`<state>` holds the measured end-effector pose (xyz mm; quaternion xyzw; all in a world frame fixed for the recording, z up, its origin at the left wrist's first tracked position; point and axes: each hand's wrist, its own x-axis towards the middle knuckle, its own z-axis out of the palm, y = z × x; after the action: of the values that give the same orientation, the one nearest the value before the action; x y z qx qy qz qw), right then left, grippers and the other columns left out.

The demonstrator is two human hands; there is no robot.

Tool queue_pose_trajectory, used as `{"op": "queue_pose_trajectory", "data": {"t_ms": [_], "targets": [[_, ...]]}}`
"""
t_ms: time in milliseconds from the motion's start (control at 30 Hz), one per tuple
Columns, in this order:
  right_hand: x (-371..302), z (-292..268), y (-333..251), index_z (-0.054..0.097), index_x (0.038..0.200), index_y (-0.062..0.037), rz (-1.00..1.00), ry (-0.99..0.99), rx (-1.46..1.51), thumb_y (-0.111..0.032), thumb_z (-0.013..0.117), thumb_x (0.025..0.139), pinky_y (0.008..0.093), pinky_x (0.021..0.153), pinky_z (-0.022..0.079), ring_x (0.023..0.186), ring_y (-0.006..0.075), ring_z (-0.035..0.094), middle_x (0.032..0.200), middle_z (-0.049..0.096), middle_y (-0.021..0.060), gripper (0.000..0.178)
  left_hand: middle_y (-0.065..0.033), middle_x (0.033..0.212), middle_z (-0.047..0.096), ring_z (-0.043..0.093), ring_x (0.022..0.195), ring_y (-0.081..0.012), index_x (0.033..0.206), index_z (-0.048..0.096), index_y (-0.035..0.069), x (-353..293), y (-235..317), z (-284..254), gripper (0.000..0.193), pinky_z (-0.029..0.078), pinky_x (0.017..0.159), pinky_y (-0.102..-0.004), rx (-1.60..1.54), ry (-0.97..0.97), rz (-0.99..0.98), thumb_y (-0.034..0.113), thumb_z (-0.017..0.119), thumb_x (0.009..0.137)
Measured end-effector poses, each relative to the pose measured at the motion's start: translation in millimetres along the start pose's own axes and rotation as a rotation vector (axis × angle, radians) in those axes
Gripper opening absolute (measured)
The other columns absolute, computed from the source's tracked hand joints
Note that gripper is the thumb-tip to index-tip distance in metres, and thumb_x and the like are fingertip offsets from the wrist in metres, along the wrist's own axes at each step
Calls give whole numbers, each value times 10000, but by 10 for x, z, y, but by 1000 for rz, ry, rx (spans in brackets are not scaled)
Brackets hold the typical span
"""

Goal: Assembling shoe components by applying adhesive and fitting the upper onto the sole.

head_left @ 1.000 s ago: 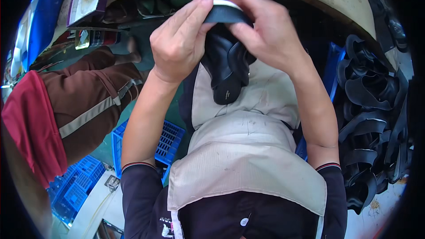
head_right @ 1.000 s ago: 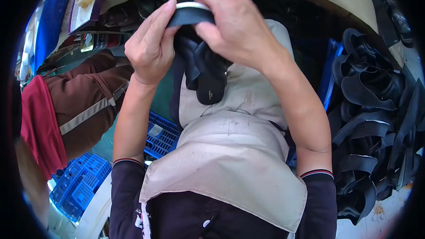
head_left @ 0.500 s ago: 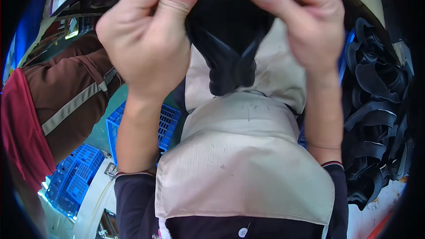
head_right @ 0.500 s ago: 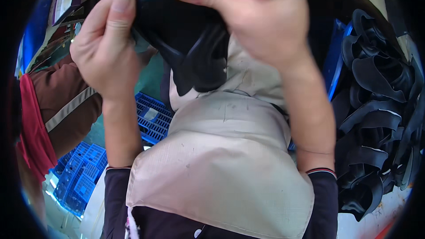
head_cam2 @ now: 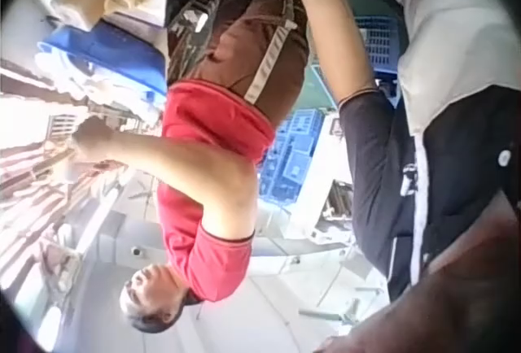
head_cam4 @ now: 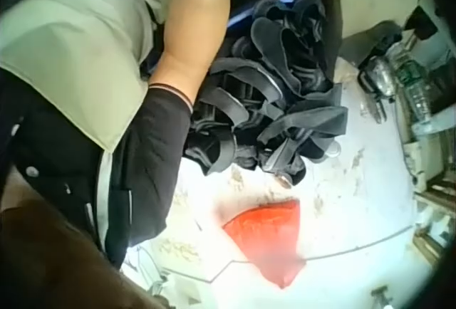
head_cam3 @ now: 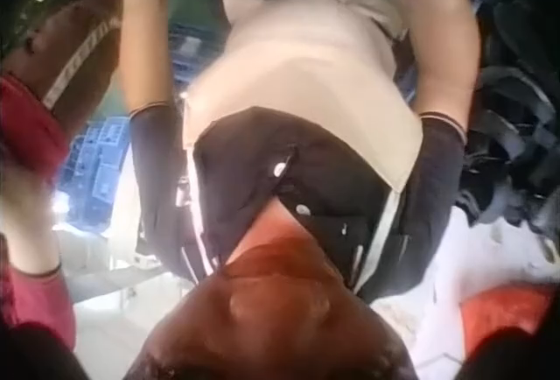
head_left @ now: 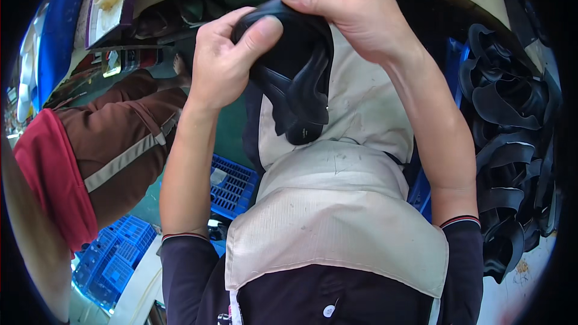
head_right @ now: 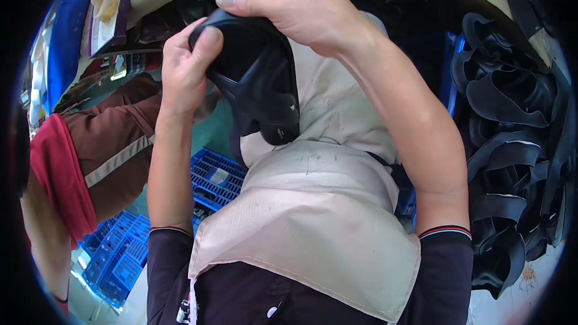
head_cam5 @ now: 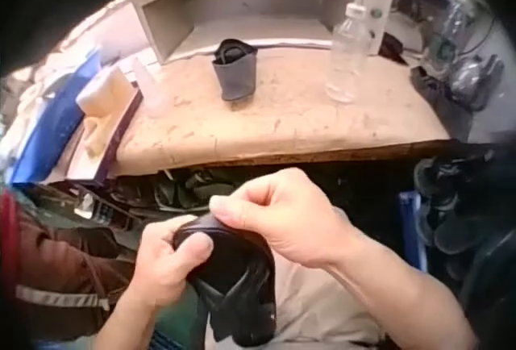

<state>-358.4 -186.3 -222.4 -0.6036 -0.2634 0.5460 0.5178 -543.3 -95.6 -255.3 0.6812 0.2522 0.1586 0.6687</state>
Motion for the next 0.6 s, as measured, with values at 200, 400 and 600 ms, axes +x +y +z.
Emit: {"op": "queue_pose_trajectory", "data": {"t_ms": [200,400,600], "targets": [[242,72,342,763,807,-4,-342,73,-482,-307,706,980,191,530,398,583,37,490,648,615,-35,353,-156,1044,749,733,893,-219,1167,671,-66,-30,-356,-68,531,590,801,-297,-454,84,-175,430,505,1070],[455,113,535,714,712,3,-171,-26,-498,-333,677,999,226,498,366,548,50,409,584,509,-51,444,-172,1127,735,737,974,-255,1221,646,-59,-122,-542,-90,611,593,873,-340,-685,71,-231,493,425,1082],[434,121,750,565,602,19,-181,-12,-383,-337,650,1011,248,503,353,536,65,355,543,427,-55,549,-154,1169,728,730,1004,-255,1243,650,-26,-138,-567,57,662,577,905,-360,-772,187,-280,558,384,1077]]}}
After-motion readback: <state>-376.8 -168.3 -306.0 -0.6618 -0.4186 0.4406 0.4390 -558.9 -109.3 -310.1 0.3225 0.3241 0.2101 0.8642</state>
